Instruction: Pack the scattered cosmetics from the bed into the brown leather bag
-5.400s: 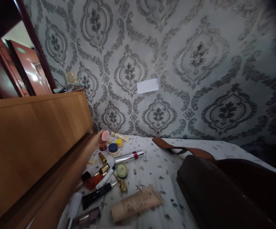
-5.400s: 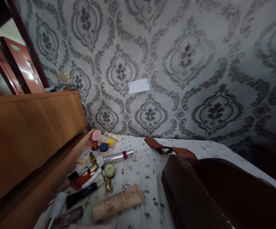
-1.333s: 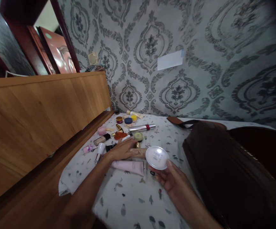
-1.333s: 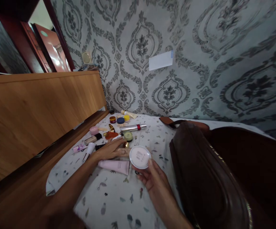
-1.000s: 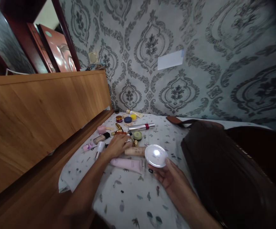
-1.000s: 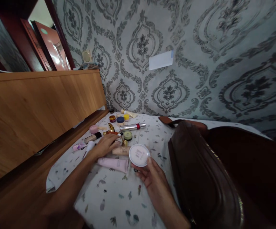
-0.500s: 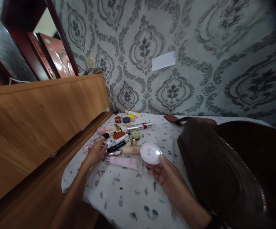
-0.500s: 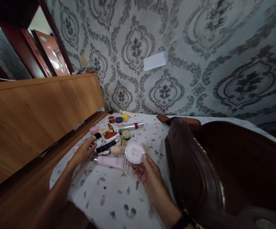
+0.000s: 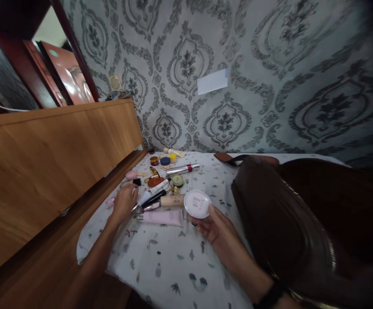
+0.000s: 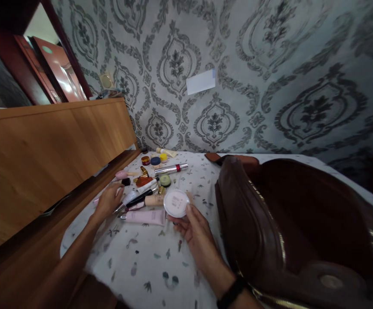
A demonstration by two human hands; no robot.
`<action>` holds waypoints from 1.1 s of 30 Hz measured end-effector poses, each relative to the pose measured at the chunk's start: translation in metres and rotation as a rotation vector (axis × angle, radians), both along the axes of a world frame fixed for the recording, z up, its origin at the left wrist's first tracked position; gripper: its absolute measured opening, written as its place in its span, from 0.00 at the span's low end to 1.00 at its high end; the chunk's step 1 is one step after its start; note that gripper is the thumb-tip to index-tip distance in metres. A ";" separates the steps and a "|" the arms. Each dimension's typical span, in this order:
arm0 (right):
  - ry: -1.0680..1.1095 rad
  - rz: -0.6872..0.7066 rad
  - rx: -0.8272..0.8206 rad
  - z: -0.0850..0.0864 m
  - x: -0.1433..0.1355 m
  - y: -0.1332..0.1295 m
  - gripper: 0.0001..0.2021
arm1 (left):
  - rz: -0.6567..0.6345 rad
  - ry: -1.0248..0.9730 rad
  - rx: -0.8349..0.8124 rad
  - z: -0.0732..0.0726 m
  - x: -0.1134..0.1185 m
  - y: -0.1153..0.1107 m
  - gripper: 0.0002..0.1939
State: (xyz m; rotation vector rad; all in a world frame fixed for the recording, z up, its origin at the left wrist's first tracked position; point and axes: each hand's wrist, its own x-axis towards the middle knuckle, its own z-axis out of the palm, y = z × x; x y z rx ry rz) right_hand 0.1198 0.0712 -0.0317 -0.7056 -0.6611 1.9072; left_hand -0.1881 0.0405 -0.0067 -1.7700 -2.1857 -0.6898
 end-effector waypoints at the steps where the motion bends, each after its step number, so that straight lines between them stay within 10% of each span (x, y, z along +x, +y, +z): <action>1: 0.010 0.002 0.005 0.001 0.000 -0.001 0.26 | -0.037 -0.013 0.024 0.003 0.009 0.002 0.15; 9: 0.066 0.011 0.053 0.003 -0.001 -0.004 0.25 | -0.585 -0.631 -0.062 0.017 0.108 0.040 0.20; 13: 0.083 -0.008 0.059 0.001 -0.001 -0.003 0.23 | -0.599 -0.920 -0.259 0.009 0.136 0.056 0.28; 33: -0.018 -0.148 0.252 -0.004 -0.003 0.000 0.23 | -0.726 -1.513 -0.196 -0.008 0.138 0.046 0.24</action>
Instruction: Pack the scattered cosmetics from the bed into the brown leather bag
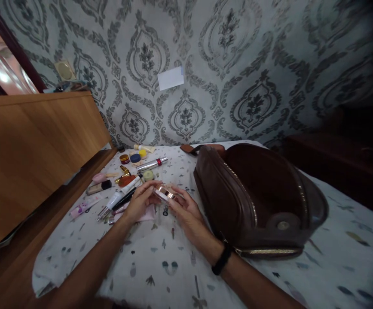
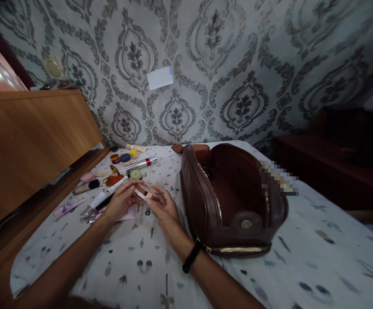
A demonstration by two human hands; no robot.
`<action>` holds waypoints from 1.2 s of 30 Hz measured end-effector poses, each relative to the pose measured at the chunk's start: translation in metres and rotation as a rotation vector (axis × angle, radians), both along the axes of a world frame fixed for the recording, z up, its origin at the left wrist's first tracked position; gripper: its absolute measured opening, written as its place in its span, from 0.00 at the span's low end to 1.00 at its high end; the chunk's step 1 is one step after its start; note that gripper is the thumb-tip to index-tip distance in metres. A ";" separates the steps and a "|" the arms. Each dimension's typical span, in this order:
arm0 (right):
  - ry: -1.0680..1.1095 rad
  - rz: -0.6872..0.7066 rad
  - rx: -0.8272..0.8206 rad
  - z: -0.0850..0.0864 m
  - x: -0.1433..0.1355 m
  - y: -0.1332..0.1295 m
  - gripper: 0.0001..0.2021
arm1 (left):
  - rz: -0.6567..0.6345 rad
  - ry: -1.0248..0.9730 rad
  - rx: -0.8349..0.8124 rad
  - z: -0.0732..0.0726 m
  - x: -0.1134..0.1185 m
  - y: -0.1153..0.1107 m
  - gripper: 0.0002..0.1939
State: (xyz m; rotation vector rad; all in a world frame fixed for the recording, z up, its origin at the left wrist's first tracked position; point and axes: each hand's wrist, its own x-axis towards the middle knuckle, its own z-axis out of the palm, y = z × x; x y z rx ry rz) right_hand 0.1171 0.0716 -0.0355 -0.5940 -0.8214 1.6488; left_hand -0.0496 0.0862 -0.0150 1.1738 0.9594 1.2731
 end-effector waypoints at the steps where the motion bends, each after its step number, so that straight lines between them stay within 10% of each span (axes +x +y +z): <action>1: -0.024 -0.016 0.040 -0.001 0.000 0.001 0.23 | -0.003 -0.033 0.000 0.000 0.001 0.000 0.23; 19: -0.738 -0.236 0.599 -0.013 0.003 -0.002 0.37 | 0.010 -0.184 -0.007 -0.003 0.011 -0.005 0.17; 28: -0.577 -0.252 0.601 0.042 0.015 -0.036 0.30 | 0.158 -0.167 -0.026 0.002 0.015 -0.008 0.19; 36: -0.400 -0.260 0.451 0.115 0.090 -0.042 0.30 | 0.070 -0.105 -0.084 -0.004 0.013 -0.008 0.22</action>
